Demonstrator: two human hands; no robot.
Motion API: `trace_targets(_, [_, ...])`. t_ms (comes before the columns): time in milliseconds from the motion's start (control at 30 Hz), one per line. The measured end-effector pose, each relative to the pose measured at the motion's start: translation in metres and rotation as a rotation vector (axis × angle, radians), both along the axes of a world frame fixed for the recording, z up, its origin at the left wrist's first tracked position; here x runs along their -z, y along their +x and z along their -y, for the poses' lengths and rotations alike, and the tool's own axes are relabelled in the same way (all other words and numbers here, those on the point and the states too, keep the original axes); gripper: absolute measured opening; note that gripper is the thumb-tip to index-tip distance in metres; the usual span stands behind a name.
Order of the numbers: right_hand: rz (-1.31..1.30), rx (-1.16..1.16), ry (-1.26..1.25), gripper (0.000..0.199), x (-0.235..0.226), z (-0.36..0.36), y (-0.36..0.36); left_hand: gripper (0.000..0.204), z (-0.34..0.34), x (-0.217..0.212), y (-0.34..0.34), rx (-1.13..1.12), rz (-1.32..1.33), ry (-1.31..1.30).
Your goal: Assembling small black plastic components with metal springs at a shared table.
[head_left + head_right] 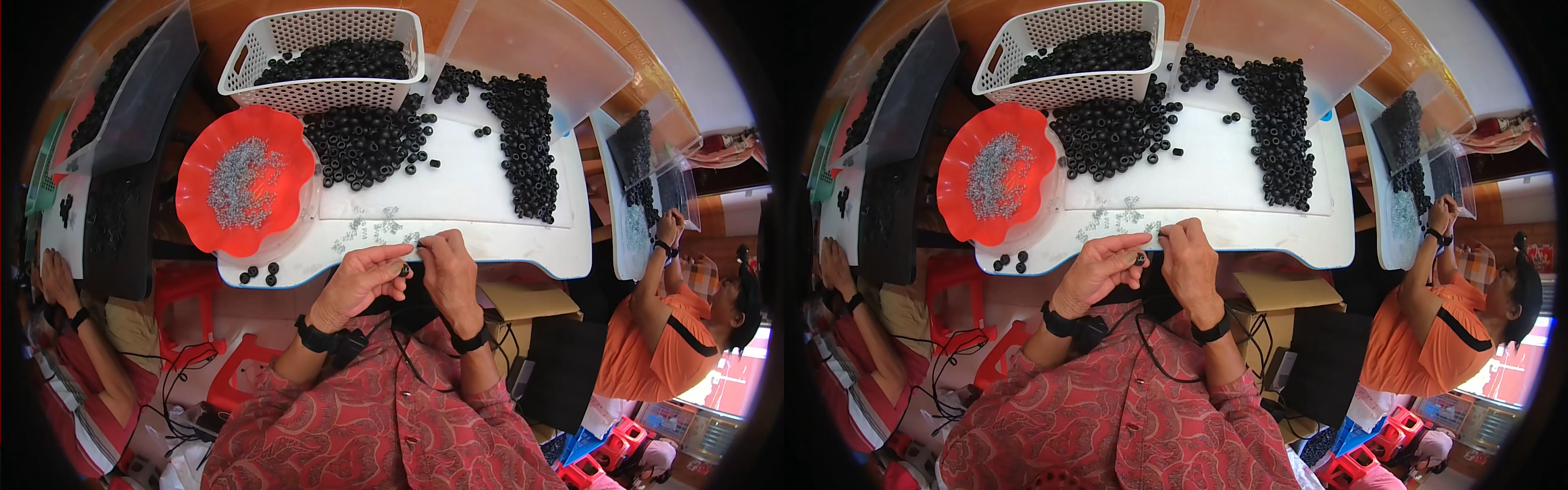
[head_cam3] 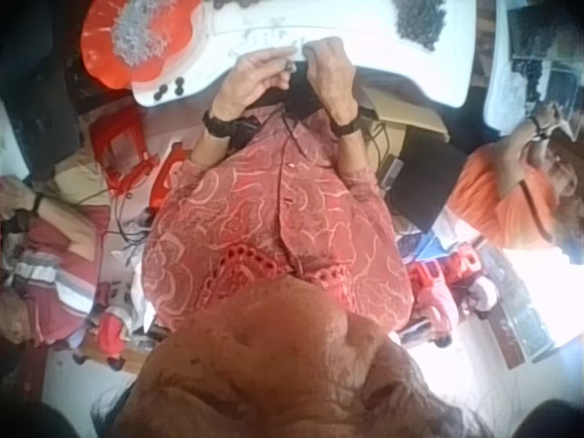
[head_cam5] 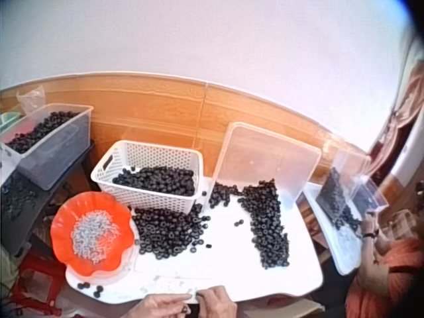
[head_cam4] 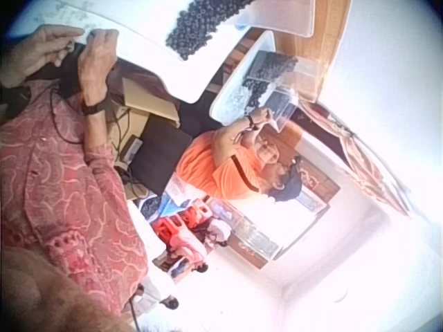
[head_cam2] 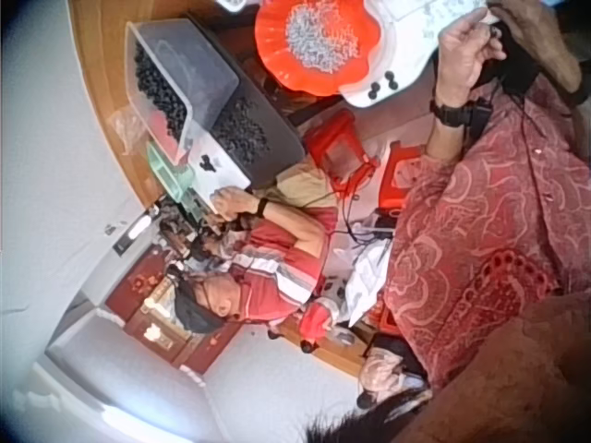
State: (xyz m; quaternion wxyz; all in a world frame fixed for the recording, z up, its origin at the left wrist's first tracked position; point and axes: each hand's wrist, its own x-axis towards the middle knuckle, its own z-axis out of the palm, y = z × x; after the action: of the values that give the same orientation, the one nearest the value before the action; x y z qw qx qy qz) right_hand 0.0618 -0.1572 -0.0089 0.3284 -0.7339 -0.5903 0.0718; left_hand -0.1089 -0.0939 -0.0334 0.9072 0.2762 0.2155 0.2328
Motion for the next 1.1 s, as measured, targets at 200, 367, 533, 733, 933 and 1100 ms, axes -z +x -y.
trace_targets(200, [-0.097, 0.003, 0.032, 0.012, 0.005, -0.005, -0.002, 0.043, 0.002, -0.003, 0.002, -0.030, -0.024, -0.055])
trace_targets(367, [-0.322, 0.021, 0.037, 0.013, 0.001, 0.004, 0.001, 0.048, 0.002, -0.002, -0.001, -0.009, -0.015, -0.044])
trace_targets(533, [-0.591, 0.002, -0.020, 0.016, -0.004, 0.012, 0.001, 0.043, 0.002, -0.005, 0.008, 0.007, 0.012, -0.036])
trace_targets(733, [-0.433, -0.046, 0.079, 0.025, -0.014, 0.010, -0.002, 0.040, 0.001, -0.005, 0.014, 0.007, -0.021, -0.009])
trace_targets(933, [-0.226, -0.089, 0.197, 0.027, -0.010, 0.012, -0.002, 0.039, 0.001, -0.005, 0.016, 0.028, -0.013, 0.001])
trace_targets(1100, [-0.248, -0.034, 0.217, 0.025, -0.015, 0.017, -0.004, 0.038, 0.000, -0.002, 0.021, 0.032, 0.073, -0.039])
